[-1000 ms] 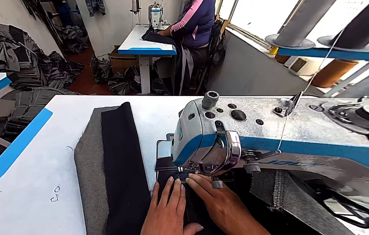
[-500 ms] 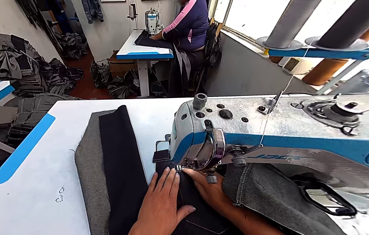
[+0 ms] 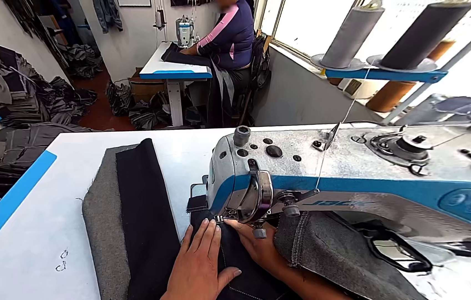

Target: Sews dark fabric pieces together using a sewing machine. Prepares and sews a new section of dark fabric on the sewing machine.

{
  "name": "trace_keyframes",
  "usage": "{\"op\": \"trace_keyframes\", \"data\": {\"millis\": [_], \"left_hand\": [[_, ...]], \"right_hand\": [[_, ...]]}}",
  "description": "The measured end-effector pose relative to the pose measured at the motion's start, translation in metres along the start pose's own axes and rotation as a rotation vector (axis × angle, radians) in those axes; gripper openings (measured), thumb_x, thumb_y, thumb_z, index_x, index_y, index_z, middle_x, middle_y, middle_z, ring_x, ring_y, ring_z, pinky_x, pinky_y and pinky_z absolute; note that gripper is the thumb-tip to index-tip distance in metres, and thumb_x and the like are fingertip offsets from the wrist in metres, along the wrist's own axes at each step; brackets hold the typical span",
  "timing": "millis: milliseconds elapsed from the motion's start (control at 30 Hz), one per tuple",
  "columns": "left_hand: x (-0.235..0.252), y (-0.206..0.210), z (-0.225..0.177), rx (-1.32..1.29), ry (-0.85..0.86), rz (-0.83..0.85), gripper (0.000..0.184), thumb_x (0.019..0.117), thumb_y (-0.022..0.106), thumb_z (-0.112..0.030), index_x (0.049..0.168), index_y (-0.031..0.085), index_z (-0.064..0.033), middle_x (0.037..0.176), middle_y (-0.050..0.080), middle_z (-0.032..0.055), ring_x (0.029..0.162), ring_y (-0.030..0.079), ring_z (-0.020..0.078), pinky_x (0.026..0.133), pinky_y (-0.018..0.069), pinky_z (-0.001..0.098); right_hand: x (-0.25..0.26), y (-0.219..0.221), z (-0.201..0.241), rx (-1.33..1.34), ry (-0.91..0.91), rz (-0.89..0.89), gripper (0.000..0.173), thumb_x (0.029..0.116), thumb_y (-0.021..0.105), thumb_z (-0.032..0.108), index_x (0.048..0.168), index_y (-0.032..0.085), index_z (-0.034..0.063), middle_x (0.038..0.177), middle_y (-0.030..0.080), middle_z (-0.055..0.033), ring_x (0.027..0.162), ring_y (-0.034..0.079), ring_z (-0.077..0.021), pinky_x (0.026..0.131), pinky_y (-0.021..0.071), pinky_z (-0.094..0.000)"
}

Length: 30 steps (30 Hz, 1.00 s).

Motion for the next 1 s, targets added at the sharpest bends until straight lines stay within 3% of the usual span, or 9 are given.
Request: {"op": "trace_keyframes", "data": {"millis": [400,767,1000], "left_hand": [[-0.0001,0.0010,-0.0024,0.037,-0.007,-0.007,0.086,0.0959,0.037,-0.071,0.140,0.059,0.0003,0.147,0.058,0.0138,0.139,0.053,0.0329,0.112,0.0410,0.0579],[-0.0004,0.0012,-0.0037,0.034,-0.018,-0.004,0.085,0.0964,0.040,-0.068,0.140,0.058,0.0022,0.147,0.058,0.0157,0.139,0.053,0.0340,0.112,0.0409,0.0584],[-0.0005,-0.0005,-0.0059,-0.055,-0.030,0.111,0.084,0.0994,0.039,-0.066,0.146,0.051,0.0032,0.154,0.050,0.0173,0.146,0.044,0.0346,0.117,0.0328,0.0598]], "right_hand": [[0.0012,-0.0001,-0.0005,-0.011,-0.001,-0.037,0.027,0.0920,0.055,0.009,0.097,0.081,0.0088,0.089,0.078,-0.0083,0.088,0.075,-0.0221,0.085,0.0577,-0.0321],[0.0025,0.0010,-0.0031,0.041,-0.026,-0.032,0.028,0.0910,0.055,0.010,0.099,0.081,0.0083,0.091,0.079,-0.0097,0.089,0.076,-0.0234,0.086,0.0575,-0.0336],[-0.0040,0.0024,-0.0048,0.017,0.033,-0.061,0.027,0.0903,0.056,0.010,0.097,0.082,0.0093,0.092,0.079,-0.0107,0.089,0.076,-0.0260,0.083,0.0594,-0.0361]]}}
Point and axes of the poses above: each hand's wrist, its own x-axis towards the middle knuckle, its own y-axis out of the palm, z = x × y, the point moved 5 cm from there along x, towards the middle knuckle
